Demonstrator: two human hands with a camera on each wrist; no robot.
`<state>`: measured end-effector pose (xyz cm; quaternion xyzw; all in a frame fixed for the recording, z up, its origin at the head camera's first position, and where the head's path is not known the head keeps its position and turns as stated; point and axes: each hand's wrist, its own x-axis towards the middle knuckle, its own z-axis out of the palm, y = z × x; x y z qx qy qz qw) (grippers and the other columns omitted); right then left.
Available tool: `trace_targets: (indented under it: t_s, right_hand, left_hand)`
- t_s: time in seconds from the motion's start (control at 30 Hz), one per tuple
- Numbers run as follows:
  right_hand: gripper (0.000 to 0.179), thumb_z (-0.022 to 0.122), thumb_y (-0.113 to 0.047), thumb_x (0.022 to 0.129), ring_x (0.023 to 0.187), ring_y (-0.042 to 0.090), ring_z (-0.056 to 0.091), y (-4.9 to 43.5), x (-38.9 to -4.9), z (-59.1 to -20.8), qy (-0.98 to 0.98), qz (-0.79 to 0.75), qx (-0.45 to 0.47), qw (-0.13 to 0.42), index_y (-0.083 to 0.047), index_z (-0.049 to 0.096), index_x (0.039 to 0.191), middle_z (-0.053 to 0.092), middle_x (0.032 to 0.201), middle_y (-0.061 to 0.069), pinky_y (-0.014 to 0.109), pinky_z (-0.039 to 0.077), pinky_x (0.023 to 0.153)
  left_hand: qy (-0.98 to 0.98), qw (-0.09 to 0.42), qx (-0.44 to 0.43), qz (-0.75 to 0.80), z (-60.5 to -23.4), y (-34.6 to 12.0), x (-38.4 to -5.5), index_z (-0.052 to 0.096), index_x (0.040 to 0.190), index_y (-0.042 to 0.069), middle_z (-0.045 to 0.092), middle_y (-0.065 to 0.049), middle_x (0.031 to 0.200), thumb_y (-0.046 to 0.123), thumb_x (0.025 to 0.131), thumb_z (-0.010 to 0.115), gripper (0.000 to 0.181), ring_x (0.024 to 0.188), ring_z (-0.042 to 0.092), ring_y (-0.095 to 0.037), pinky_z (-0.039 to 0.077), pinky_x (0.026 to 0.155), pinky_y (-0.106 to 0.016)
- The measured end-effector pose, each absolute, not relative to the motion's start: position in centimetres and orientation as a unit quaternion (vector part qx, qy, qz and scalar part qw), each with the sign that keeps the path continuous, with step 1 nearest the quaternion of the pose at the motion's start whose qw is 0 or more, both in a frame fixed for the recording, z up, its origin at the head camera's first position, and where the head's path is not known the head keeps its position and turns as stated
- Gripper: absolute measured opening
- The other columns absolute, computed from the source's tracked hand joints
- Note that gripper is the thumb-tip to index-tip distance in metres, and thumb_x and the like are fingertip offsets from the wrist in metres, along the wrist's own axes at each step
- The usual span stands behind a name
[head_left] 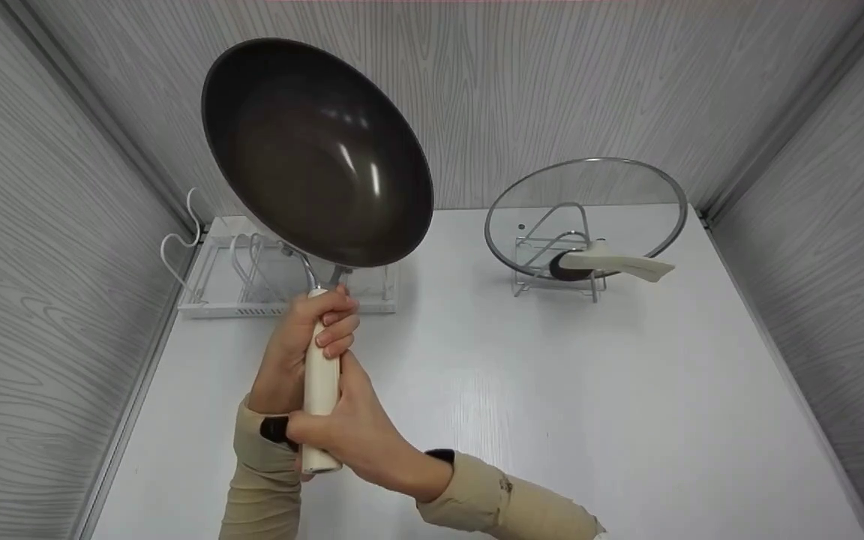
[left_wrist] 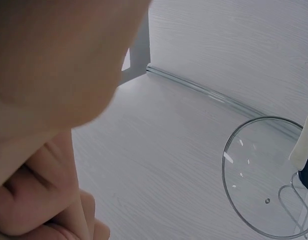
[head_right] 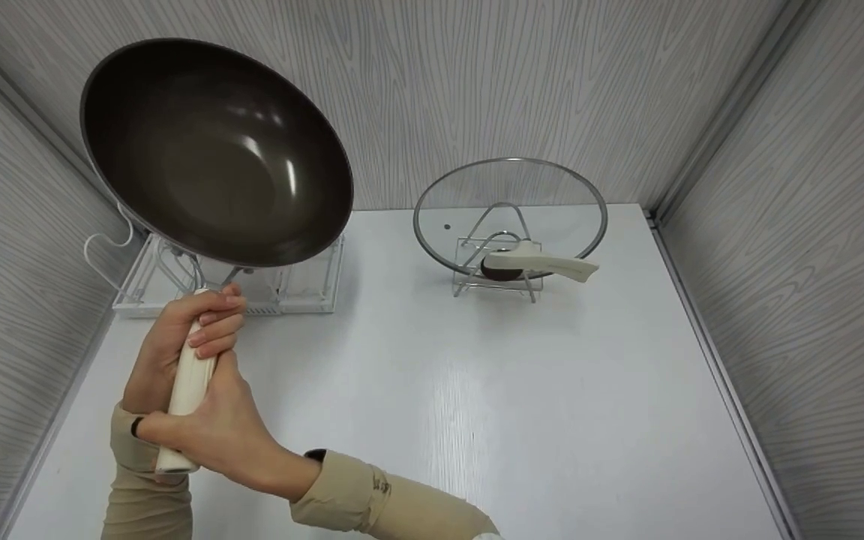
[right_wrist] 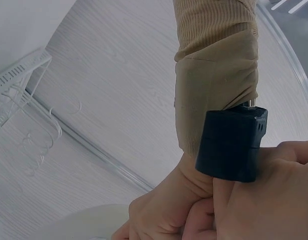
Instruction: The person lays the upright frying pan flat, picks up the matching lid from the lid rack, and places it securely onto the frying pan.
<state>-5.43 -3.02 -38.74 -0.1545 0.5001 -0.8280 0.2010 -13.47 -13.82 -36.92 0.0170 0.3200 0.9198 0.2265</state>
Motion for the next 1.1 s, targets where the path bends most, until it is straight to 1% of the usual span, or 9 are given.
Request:
trace_targets:
  t_s: [0.2,0.3,0.43,0.53,0.63,0.73,0.83,1.03,1.1]
  right_hand:
    - [0.066,0.065,-0.004,0.076,0.056,0.024,0.063,-2.7,-5.7,-38.6,0.505,-0.824,-0.152,0.207,-0.011,0.036,0.135,0.061,0.099,0.012,0.032,0.055,0.045]
    - [0.069,0.068,-0.006,0.076,0.069,0.021,0.065,-2.6,-5.8,-38.6,0.519,-0.817,-0.153,0.196,-0.012,0.036,0.137,0.06,0.104,0.01,0.032,0.056,0.048]
    - [0.071,0.07,-0.009,0.075,0.092,0.016,0.063,-2.6,-5.8,-38.4,0.546,-0.804,-0.158,0.176,-0.011,0.036,0.138,0.059,0.112,0.007,0.031,0.057,0.071]
    - [0.072,0.07,-0.009,0.074,0.096,0.014,0.061,-2.6,-5.8,-38.4,0.553,-0.799,-0.158,0.174,-0.011,0.036,0.137,0.058,0.113,0.006,0.03,0.054,0.083]
    - [0.071,0.069,-0.007,0.074,0.093,0.015,0.061,-2.6,-5.8,-38.3,0.55,-0.801,-0.158,0.178,-0.008,0.036,0.136,0.057,0.112,0.007,0.03,0.055,0.081]
    - [0.07,0.068,-0.005,0.074,0.088,0.017,0.062,-2.5,-5.8,-38.1,0.543,-0.804,-0.155,0.186,-0.006,0.035,0.136,0.057,0.111,0.01,0.03,0.057,0.072]
    - [0.074,0.068,-0.004,0.075,0.09,0.018,0.062,-2.3,-5.9,-37.8,0.538,-0.807,-0.155,0.19,-0.004,0.032,0.14,0.055,0.114,0.012,0.03,0.057,0.071]
    - [0.079,0.069,-0.005,0.075,0.104,0.019,0.057,-2.1,-5.9,-37.4,0.521,-0.814,-0.17,0.194,-0.004,0.029,0.143,0.05,0.124,0.012,0.031,0.051,0.09]
    - [0.079,0.069,-0.005,0.076,0.106,0.02,0.056,-2.0,-6.0,-37.3,0.516,-0.815,-0.173,0.199,-0.005,0.028,0.143,0.048,0.125,0.012,0.032,0.051,0.092]
  left_hand:
    - [0.289,0.234,0.037,0.928,-37.2,-13.7,-13.7,0.047,0.085,0.004,0.041,0.001,0.058,-0.009,0.097,0.034,0.021,0.038,0.041,-0.005,0.038,0.035,-0.016]
    - [0.268,0.237,0.047,0.933,-37.4,-13.6,-13.8,0.046,0.086,0.003,0.041,0.0,0.059,-0.009,0.097,0.033,0.021,0.039,0.04,-0.006,0.039,0.036,-0.016]
    - [0.235,0.248,0.064,0.938,-37.6,-13.7,-14.0,0.045,0.085,0.003,0.042,0.0,0.061,-0.01,0.096,0.032,0.021,0.041,0.033,-0.006,0.04,0.037,-0.016]
    - [0.215,0.258,0.078,0.939,-37.7,-13.7,-14.1,0.044,0.084,0.003,0.04,-0.001,0.062,-0.009,0.096,0.032,0.021,0.044,0.027,-0.006,0.041,0.038,-0.017]
    - [0.191,0.271,0.091,0.939,-37.8,-13.7,-14.2,0.042,0.086,0.002,0.034,0.001,0.064,-0.01,0.096,0.033,0.019,0.046,0.024,-0.006,0.041,0.038,-0.017]
    - [0.166,0.281,0.102,0.94,-37.8,-13.6,-14.2,0.041,0.087,0.002,0.026,0.001,0.066,-0.009,0.097,0.034,0.017,0.048,0.022,-0.007,0.042,0.039,-0.018]
    - [0.152,0.285,0.109,0.94,-37.7,-13.5,-14.2,0.04,0.086,0.002,0.023,0.001,0.068,-0.009,0.097,0.036,0.016,0.048,0.021,-0.007,0.043,0.04,-0.018]
    - [0.091,0.315,0.134,0.935,-37.9,-13.5,-14.5,0.039,0.09,0.001,0.019,0.002,0.07,-0.008,0.097,0.039,0.012,0.048,0.018,-0.006,0.043,0.041,-0.019]
    - [0.068,0.323,0.141,0.933,-38.0,-13.5,-14.6,0.038,0.091,0.0,0.018,0.002,0.07,-0.009,0.097,0.04,0.011,0.048,0.017,-0.005,0.043,0.042,-0.02]
